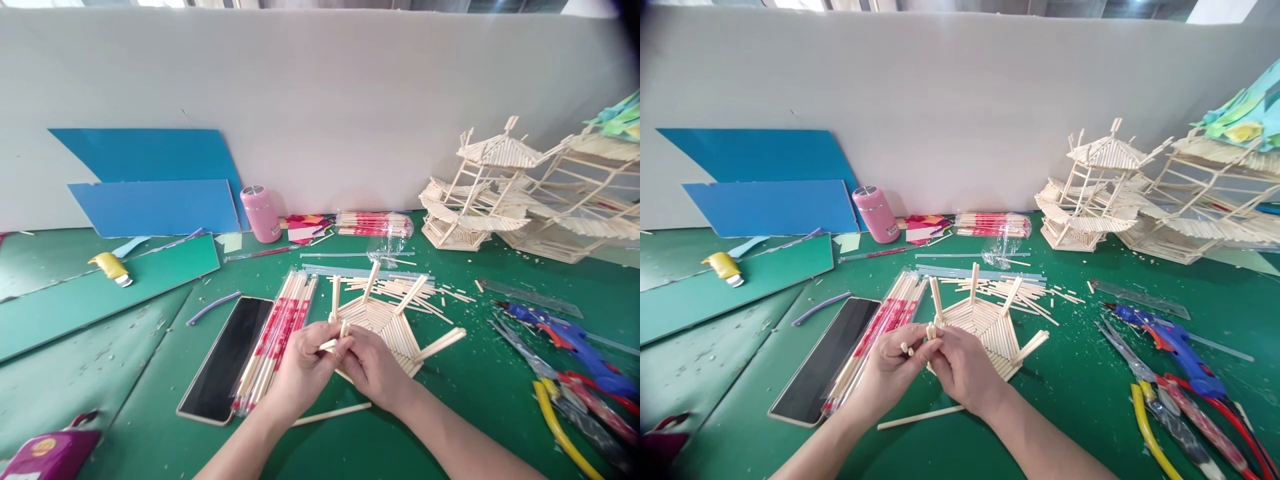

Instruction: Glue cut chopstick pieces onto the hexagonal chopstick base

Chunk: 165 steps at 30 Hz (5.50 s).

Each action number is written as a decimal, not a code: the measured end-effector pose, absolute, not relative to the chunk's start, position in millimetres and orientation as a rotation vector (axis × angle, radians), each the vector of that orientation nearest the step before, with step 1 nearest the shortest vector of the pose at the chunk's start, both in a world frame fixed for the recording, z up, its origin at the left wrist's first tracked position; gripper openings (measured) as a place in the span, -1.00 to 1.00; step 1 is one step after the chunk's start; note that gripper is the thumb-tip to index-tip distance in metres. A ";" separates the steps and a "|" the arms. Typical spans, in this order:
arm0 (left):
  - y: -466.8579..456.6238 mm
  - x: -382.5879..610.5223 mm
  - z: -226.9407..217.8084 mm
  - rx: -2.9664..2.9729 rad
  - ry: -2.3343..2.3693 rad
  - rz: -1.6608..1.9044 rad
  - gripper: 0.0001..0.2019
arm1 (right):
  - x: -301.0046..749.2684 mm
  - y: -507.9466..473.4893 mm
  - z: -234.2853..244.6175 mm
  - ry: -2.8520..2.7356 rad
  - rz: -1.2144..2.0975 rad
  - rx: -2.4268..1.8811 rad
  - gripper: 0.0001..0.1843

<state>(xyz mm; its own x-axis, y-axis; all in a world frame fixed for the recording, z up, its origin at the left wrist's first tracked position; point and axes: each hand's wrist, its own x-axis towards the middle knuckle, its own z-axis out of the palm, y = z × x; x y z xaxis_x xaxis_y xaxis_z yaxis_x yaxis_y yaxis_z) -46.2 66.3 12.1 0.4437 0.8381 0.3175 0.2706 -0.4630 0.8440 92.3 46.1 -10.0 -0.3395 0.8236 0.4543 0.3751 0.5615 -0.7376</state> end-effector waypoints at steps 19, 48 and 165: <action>66.5 -45.2 14.9 1.952 0.966 1.008 -0.89 | 92.5 45.8 -9.0 -1.941 0.695 -0.961 -0.80; 57.2 -50.6 45.7 1.810 1.117 0.874 -0.71 | 100.4 30.3 -0.6 -1.977 0.688 -1.182 -0.85; -45.5 -16.5 43.4 1.085 0.826 0.259 -0.67 | 140.4 -78.3 5.7 -1.443 1.253 -1.214 -0.80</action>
